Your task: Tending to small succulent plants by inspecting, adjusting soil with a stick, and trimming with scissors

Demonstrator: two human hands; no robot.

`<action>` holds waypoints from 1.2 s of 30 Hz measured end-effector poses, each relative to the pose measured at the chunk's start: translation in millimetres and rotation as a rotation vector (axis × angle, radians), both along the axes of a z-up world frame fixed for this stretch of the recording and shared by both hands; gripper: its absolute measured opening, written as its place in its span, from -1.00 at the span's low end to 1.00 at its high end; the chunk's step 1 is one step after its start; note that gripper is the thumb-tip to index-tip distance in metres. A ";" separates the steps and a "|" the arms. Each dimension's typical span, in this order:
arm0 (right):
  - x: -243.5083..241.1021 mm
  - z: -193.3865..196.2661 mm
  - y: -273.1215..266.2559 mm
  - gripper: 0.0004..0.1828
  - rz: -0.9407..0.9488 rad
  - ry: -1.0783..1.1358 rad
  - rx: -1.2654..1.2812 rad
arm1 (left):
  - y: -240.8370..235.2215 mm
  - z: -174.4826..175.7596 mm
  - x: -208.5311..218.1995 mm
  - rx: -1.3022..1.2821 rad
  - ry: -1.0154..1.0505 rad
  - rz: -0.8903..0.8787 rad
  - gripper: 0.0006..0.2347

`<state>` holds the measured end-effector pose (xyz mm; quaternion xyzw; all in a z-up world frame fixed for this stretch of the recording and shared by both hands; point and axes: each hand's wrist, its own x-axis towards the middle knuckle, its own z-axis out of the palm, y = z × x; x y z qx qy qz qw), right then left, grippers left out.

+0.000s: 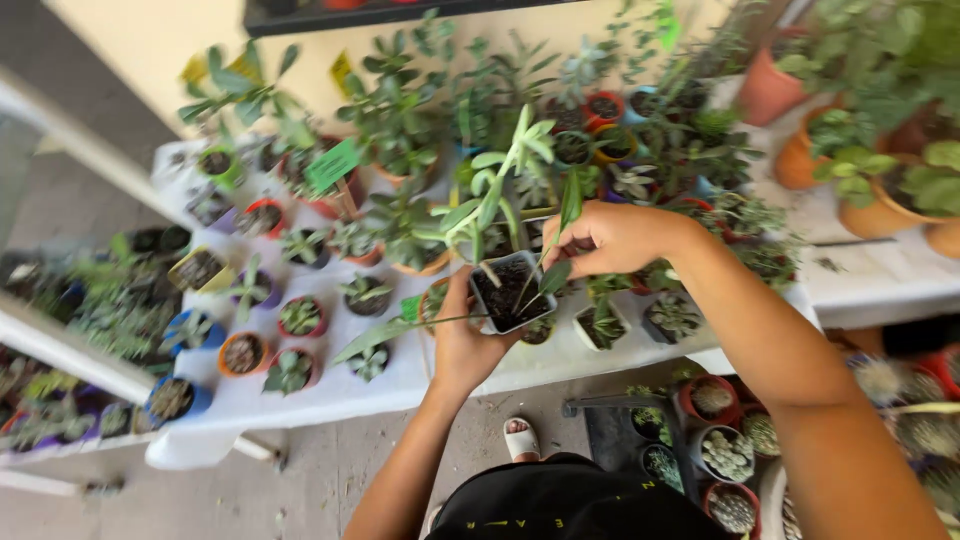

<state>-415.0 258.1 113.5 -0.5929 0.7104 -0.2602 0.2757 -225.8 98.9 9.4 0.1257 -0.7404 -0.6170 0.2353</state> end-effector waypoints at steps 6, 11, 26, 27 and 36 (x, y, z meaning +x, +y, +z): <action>-68.3 13.1 123.2 -0.85 -0.401 -0.057 -0.036 | 18.5 -19.9 -42.9 -0.013 -0.017 -0.108 -0.27; -139.6 -9.1 282.8 -0.80 -0.902 0.019 0.281 | 32.8 -57.2 -71.3 0.082 -0.088 -0.188 -0.23; -179.4 -252.8 471.1 -0.65 -1.777 -0.327 0.421 | 67.3 -59.3 -111.2 -0.056 -0.176 -0.084 -0.17; -183.7 -270.4 473.3 -0.47 -1.770 -0.317 0.360 | 65.4 -60.1 -110.8 -0.089 -0.149 -0.103 -0.18; -198.6 -263.6 458.4 -0.58 -1.743 -0.099 0.703 | 52.9 -75.7 -97.0 0.103 -0.130 -0.013 -0.18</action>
